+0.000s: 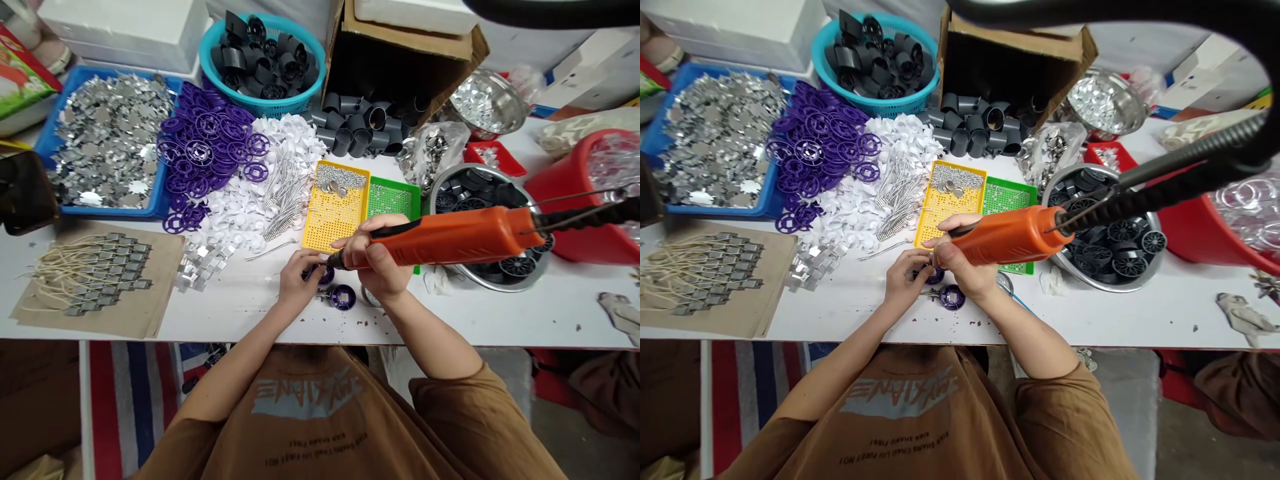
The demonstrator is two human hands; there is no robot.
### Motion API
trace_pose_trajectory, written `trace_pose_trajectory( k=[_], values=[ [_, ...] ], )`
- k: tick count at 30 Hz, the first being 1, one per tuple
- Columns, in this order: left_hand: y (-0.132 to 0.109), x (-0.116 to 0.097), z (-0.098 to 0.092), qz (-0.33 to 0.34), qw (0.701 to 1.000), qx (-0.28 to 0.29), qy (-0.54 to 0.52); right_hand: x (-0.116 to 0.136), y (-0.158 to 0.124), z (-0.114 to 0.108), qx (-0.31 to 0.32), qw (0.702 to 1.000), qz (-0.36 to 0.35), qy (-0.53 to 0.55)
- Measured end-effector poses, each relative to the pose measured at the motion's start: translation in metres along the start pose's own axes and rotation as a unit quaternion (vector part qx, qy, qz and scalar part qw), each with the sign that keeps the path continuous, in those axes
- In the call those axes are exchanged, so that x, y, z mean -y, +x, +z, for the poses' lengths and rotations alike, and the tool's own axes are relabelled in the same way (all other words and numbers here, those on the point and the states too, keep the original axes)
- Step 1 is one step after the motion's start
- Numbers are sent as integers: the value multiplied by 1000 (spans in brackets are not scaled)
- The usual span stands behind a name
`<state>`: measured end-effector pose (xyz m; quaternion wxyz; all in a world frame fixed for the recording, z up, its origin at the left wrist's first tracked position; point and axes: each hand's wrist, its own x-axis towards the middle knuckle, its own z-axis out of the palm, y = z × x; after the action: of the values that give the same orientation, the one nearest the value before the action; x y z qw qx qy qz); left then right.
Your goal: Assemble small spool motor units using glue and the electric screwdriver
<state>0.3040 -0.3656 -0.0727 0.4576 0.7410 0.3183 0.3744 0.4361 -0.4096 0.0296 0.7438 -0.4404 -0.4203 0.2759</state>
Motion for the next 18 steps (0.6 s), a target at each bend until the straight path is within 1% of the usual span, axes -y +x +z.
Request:
trace_pose_trajectory(
  k=[3,5,7,9,11,13,15,18],
  values=[
    [2,2,1,23,999,-15,35,1,-2,-2,-6,1000,22,-16],
    [2,4,0,68,995,-14,78,0,-4,-4,-4,999,37,-29],
    [4,5,-2,116,986,0,116,-1,-6,-7,-1,998,43,-42],
    [5,5,-4,140,982,22,127,-2,-6,-9,-2,998,41,-52],
    [6,4,-4,124,984,37,120,-2,-7,-10,2,998,40,-51],
    [3,1,-3,85,990,39,110,-2,-6,-12,8,999,37,-39],
    [-1,-1,0,51,993,33,105,-2,-6,-13,12,999,31,-26],
    [-8,-3,6,32,995,13,94,-3,-7,-15,8,999,31,-25]
  ],
)
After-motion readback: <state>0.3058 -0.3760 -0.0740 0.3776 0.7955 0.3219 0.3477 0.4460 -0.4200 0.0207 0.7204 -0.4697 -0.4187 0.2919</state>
